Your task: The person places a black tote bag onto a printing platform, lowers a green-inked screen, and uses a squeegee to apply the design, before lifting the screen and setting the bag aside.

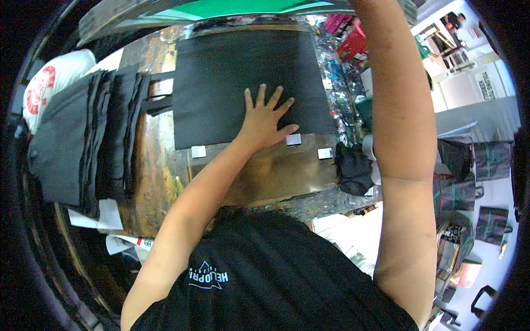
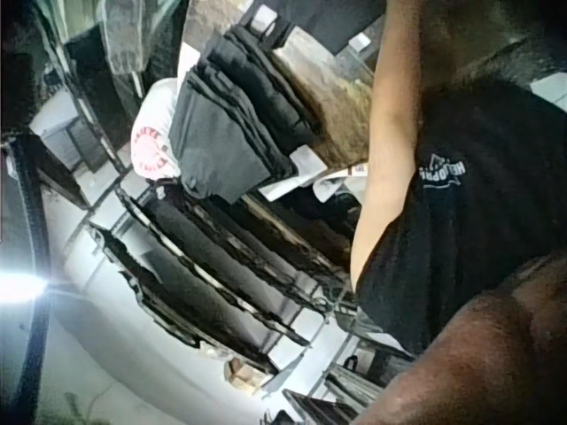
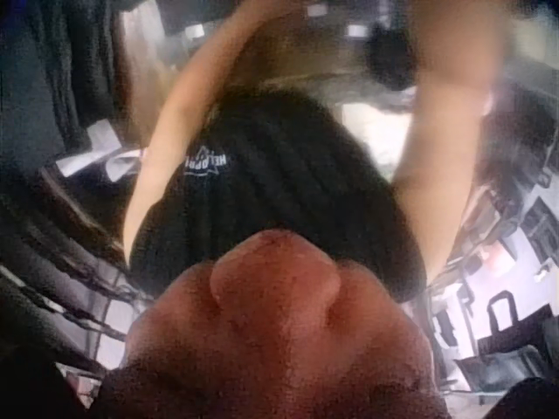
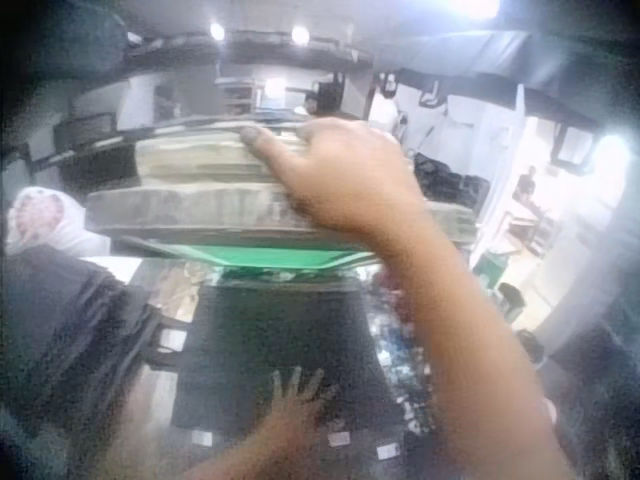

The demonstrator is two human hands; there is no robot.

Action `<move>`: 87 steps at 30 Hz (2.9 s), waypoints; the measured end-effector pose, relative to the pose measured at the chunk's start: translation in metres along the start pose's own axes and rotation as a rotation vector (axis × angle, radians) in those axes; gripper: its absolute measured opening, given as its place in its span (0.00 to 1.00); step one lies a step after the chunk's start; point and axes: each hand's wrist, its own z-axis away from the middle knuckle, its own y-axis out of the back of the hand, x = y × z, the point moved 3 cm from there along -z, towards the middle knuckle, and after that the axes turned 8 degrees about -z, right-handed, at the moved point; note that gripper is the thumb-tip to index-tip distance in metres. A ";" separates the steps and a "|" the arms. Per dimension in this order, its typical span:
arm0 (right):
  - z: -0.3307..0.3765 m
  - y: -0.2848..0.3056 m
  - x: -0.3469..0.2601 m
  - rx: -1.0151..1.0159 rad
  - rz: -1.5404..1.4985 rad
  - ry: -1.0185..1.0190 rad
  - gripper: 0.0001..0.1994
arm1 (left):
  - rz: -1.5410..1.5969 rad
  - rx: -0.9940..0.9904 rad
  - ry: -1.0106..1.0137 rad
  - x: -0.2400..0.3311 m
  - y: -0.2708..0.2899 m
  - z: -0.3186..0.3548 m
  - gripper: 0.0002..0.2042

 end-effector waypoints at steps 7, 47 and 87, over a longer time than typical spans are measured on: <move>0.002 -0.010 -0.001 0.029 -0.003 -0.012 0.42 | -0.063 0.008 0.057 0.018 -0.008 0.026 0.35; 0.229 -0.153 0.005 -0.407 -0.024 0.054 0.32 | 0.277 0.371 0.646 -0.101 0.077 0.225 0.56; 0.021 -0.342 0.154 -0.082 0.148 0.112 0.25 | -0.164 0.492 0.106 -0.216 0.140 -0.066 0.43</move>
